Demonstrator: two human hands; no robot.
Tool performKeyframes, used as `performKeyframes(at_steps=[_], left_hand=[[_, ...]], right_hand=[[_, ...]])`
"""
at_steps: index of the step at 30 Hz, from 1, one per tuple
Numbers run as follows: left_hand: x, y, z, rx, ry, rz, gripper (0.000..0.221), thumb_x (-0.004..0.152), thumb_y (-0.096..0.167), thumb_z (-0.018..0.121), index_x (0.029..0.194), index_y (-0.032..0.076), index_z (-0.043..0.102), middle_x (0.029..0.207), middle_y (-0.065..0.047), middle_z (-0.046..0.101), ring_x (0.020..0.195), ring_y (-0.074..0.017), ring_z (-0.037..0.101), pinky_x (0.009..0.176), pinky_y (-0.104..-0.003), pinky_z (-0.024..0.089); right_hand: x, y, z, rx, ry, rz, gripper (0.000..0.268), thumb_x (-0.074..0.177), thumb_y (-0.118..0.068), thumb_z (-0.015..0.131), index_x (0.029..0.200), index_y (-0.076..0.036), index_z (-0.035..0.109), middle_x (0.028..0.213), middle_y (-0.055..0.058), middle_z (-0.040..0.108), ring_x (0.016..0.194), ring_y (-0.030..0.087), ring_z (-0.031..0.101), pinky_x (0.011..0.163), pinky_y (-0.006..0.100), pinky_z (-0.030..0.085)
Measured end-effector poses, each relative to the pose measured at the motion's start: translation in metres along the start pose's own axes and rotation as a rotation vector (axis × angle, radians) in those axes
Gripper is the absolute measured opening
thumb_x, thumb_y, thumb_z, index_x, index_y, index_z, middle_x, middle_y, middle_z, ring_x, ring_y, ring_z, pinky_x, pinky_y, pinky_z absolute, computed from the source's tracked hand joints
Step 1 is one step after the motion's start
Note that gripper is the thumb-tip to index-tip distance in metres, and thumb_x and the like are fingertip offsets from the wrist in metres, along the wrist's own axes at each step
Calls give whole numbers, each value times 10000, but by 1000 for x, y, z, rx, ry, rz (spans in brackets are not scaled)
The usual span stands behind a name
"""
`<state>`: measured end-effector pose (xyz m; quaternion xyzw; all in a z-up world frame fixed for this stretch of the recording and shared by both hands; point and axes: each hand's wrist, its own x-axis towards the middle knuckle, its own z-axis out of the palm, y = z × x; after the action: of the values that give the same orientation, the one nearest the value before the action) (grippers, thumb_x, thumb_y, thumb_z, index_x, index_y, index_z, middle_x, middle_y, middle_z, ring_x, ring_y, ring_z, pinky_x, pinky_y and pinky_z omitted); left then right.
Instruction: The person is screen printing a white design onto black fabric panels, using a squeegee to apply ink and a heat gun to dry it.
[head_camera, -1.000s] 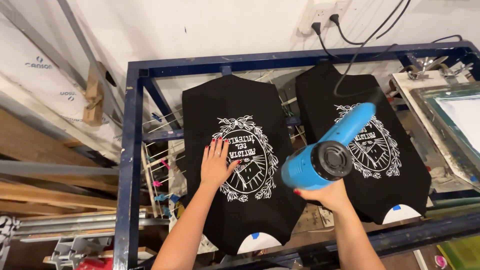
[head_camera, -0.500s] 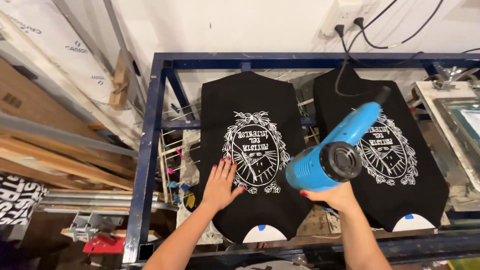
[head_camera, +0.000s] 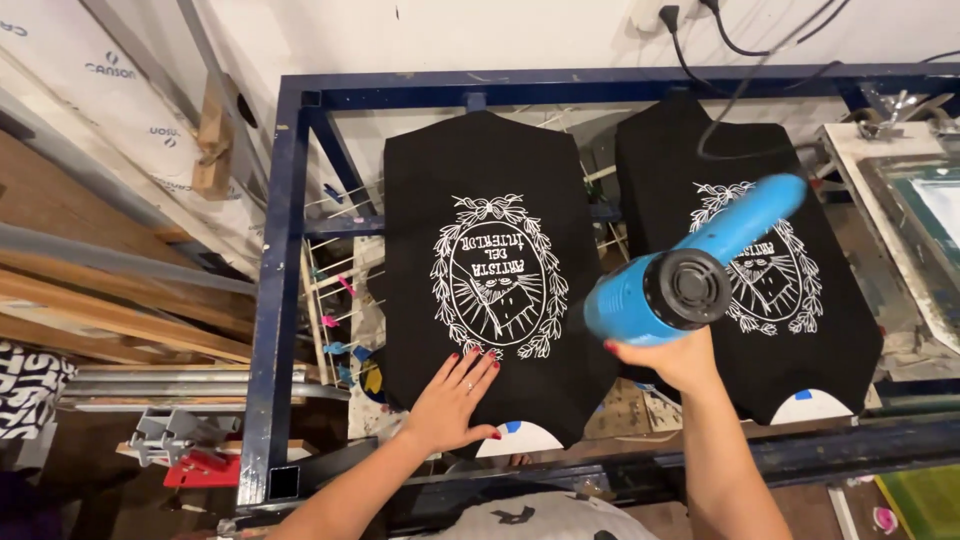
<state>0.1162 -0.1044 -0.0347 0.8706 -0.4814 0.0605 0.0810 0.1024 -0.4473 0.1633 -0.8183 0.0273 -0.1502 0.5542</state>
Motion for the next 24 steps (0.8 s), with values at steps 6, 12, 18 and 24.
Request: performKeyframes(at_steps=[6,12,18,24], left_hand=[[38,-16,3,-147,22,-23,922,952,808,372,1626,179,345,1693,-109,283,1565,-360,206,1254,-509,140],[92,-87,15,-88,48,-271,843,982,759,367,1623,212,351,1680,-134,304,1542,-385,252,1229,-539,181],[160,-158,31,-97,-13,-471,828,977,728,344,1630,219,305,1713,-89,224,1580,-349,148,1263,-512,95],[223,-185,37,-53,-10,-433,862,989,738,303,1652,192,231,1721,-110,183,1581,-353,138,1270,-516,108]], right_hand=[[-3,12,-32,30,-102,17,935,515,-216,974,1355,-102,578,1289,124,696,1225,256,655,1007,453,572],[-6,4,-14,199,57,18,931,613,-97,908,1445,-99,490,1393,153,621,1271,296,623,1050,482,587],[-20,47,-38,153,2,132,994,510,-120,989,1412,-76,575,1348,165,690,1191,304,703,980,492,650],[9,2,-32,294,-167,117,1035,603,-299,1002,1481,-94,494,1497,122,584,1376,300,593,1152,516,497]])
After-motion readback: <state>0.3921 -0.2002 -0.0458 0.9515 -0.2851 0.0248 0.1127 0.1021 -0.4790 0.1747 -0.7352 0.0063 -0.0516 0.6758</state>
